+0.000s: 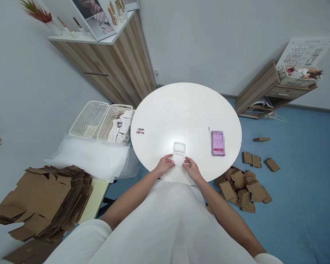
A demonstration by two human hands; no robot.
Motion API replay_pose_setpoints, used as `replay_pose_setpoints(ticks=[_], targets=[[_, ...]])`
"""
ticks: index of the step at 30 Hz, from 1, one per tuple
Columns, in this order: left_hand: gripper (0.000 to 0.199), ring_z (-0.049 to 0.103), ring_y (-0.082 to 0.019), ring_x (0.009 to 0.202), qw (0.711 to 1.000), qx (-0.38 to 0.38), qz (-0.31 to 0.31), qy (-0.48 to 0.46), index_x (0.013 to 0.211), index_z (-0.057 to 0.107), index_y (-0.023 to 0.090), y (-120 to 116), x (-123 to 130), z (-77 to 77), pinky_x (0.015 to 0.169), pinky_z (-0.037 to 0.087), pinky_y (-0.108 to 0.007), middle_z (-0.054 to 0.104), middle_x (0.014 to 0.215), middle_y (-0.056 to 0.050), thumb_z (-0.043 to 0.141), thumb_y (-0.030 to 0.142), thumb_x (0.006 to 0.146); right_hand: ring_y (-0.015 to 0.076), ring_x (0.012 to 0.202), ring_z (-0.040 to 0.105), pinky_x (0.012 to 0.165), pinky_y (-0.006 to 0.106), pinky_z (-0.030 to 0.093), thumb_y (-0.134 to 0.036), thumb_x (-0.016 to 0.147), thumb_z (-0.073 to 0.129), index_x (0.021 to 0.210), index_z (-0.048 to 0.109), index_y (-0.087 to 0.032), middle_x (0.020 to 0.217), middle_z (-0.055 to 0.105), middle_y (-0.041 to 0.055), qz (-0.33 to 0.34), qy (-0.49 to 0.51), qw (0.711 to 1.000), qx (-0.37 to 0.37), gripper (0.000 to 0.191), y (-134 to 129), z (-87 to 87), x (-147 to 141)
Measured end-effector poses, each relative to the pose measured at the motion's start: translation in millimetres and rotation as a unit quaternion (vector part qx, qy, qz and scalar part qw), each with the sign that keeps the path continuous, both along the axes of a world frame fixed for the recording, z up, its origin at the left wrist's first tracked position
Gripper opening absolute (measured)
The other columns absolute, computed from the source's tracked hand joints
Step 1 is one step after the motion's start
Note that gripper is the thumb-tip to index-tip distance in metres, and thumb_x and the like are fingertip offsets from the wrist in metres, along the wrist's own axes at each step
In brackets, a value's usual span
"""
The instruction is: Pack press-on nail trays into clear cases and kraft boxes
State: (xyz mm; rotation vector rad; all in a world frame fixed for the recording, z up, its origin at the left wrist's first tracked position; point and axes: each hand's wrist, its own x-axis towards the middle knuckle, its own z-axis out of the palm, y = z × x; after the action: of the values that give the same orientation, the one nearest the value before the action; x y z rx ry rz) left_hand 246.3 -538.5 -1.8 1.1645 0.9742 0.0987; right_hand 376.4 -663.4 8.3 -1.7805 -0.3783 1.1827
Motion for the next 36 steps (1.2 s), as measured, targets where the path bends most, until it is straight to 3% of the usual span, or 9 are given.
replay_pose_setpoints(ticks=[11,16,20,30,36], targets=[[0.046,0.050,-0.010,0.072,0.976,0.180,-0.056,0.106,0.111,0.052,0.018,-3.2,8.1,-20.7,0.075,0.041,-0.026,0.053,0.093,-0.004,0.059,0.015,0.066,0.0145,0.082,0.055,0.077,0.029,0.044,-0.038,0.065,0.056,0.121,0.045,-0.017,0.112,0.052,0.0085,0.000,-0.035,0.998,-0.058,0.061,4.3,-28.2,-0.2],[0.026,0.046,-0.013,0.069,0.951,0.249,-0.124,0.134,0.091,0.057,0.019,-1.7,13.2,-19.9,0.071,0.041,-0.028,0.048,0.080,-0.001,0.056,0.018,0.065,0.0152,0.080,0.054,0.077,0.031,0.044,-0.041,0.067,0.053,0.121,0.045,-0.017,0.109,0.052,0.0083,0.007,-0.048,0.996,-0.069,0.060,7.1,-27.5,2.2],[0.018,0.045,-0.012,0.067,0.948,0.258,-0.139,0.127,0.084,0.054,0.018,0.0,16.4,-19.2,0.070,0.041,-0.027,0.046,0.078,0.000,0.053,0.016,0.066,0.0145,0.078,0.055,0.076,0.030,0.044,-0.038,0.067,0.053,0.119,0.047,-0.019,0.109,0.052,0.0070,0.011,-0.052,0.996,-0.069,0.056,10.5,-24.2,4.9],[0.048,0.049,-0.013,0.076,0.956,0.225,-0.150,0.114,0.117,0.045,0.018,3.5,3.8,-25.7,0.076,0.043,-0.029,0.047,0.097,-0.006,0.054,0.020,0.071,0.0148,0.077,0.053,0.074,0.031,0.045,-0.040,0.071,0.050,0.120,0.044,-0.019,0.106,0.052,0.0068,-0.017,-0.039,0.996,-0.076,0.053,9.2,-24.5,4.1],[0.040,0.052,-0.013,0.074,0.955,0.231,-0.157,0.097,0.114,0.048,0.018,39.3,-25.9,-15.9,0.074,0.044,-0.029,0.051,0.100,-0.007,0.053,0.020,0.074,0.0155,0.078,0.051,0.074,0.033,0.045,-0.038,0.074,0.047,0.119,0.042,-0.020,0.111,0.049,0.0085,-0.067,-0.159,0.983,-0.064,0.048,16.2,-9.0,-1.8]])
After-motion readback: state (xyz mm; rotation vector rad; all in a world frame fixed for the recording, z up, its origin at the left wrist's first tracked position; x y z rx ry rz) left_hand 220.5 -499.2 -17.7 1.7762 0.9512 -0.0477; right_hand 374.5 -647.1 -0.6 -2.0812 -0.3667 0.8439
